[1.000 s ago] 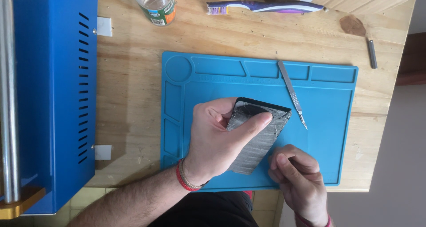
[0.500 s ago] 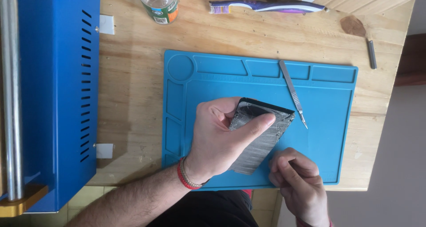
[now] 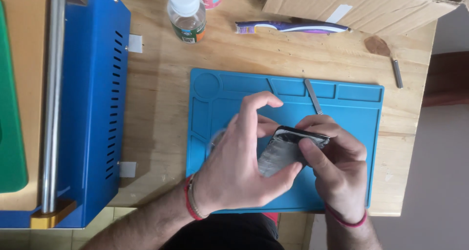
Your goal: Disassembling a mobile phone screen using a heat plate and a pry tool
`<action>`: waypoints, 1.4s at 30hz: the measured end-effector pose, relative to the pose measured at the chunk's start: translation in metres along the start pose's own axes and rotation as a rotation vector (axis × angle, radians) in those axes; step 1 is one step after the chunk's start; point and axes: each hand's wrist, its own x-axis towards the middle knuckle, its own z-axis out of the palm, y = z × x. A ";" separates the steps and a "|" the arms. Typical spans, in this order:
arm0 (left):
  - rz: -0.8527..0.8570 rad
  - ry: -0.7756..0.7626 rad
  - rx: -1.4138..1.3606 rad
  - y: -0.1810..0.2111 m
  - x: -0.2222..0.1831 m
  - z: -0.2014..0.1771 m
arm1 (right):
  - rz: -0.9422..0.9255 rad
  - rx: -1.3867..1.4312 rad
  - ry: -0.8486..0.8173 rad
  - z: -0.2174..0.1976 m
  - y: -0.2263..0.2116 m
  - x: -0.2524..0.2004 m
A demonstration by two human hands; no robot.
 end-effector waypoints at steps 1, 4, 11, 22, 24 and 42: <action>0.132 -0.046 0.160 0.006 -0.001 -0.010 | 0.042 0.013 0.037 -0.002 0.003 0.000; 0.210 -0.042 0.143 0.021 -0.013 -0.032 | 0.139 0.116 0.069 -0.006 0.006 -0.005; 0.323 0.246 0.520 -0.011 -0.023 -0.048 | 0.159 0.173 0.159 -0.017 0.026 -0.013; 0.091 0.096 0.247 -0.029 -0.045 -0.052 | 0.194 0.035 0.257 -0.030 0.029 -0.020; -0.011 0.127 0.110 -0.025 -0.047 -0.047 | 0.205 0.076 0.267 -0.027 0.029 -0.021; -0.083 0.156 -0.128 -0.036 -0.061 -0.002 | 0.209 0.563 0.279 0.007 0.022 -0.005</action>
